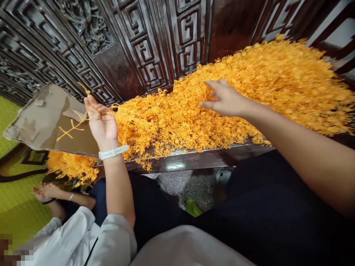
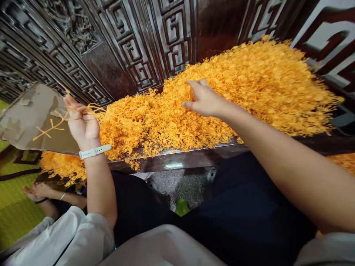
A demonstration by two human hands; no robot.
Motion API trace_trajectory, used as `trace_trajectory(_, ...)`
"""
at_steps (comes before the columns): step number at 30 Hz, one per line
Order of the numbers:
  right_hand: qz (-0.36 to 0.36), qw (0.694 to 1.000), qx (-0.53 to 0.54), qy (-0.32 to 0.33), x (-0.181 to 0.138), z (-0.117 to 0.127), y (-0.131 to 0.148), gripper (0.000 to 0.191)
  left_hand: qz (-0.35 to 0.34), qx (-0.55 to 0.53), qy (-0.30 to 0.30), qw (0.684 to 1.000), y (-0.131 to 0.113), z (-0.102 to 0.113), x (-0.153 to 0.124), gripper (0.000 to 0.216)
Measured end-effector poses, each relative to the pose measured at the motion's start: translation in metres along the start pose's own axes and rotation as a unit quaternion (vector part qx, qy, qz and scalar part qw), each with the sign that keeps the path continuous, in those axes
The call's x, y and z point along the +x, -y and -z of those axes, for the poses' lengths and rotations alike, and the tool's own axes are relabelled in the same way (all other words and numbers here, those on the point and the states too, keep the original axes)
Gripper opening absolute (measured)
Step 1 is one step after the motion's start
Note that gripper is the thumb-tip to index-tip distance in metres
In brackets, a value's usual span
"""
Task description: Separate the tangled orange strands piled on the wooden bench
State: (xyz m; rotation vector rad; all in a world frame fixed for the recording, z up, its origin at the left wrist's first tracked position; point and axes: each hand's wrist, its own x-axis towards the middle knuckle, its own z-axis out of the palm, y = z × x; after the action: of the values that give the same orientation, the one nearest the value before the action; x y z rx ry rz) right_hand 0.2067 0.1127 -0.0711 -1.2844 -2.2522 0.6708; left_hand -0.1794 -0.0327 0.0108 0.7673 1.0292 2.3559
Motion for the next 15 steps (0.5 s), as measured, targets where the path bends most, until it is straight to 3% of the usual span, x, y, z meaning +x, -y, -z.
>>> trace_trajectory(2,0.007,0.996,-0.032,-0.084,-0.004,0.001,0.014,0.083,0.030,0.018,0.016,0.999,0.016,-0.015,-0.012,0.033)
trace_trajectory(3,0.031,0.995,-0.030,-0.092,-0.008,0.000,0.024,0.081,0.044,0.017,0.023,0.999,0.022,-0.024,-0.019,0.032)
trace_trajectory(6,0.128,0.990,0.058,0.013,-0.023,-0.017,0.060,0.079,0.086,-0.003,0.059,0.995,0.037,-0.050,-0.046,0.028)
trace_trajectory(8,0.158,0.971,0.154,0.095,-0.032,-0.036,0.085,0.077,0.104,-0.010,0.094,0.990,0.045,-0.064,-0.068,0.028)
trace_trajectory(9,0.161,0.959,0.208,0.106,-0.035,-0.046,0.094,0.072,0.113,-0.005,0.113,0.987,0.050,-0.070,-0.079,0.028)
trace_trajectory(13,0.141,0.915,0.376,0.031,-0.034,-0.070,0.109,0.035,0.155,0.047,0.197,0.967,0.071,-0.081,-0.116,0.020)
trace_trajectory(15,0.127,0.919,0.374,-0.004,-0.030,-0.066,0.105,0.028,0.167,0.095,0.246,0.950,0.083,-0.081,-0.126,0.040)
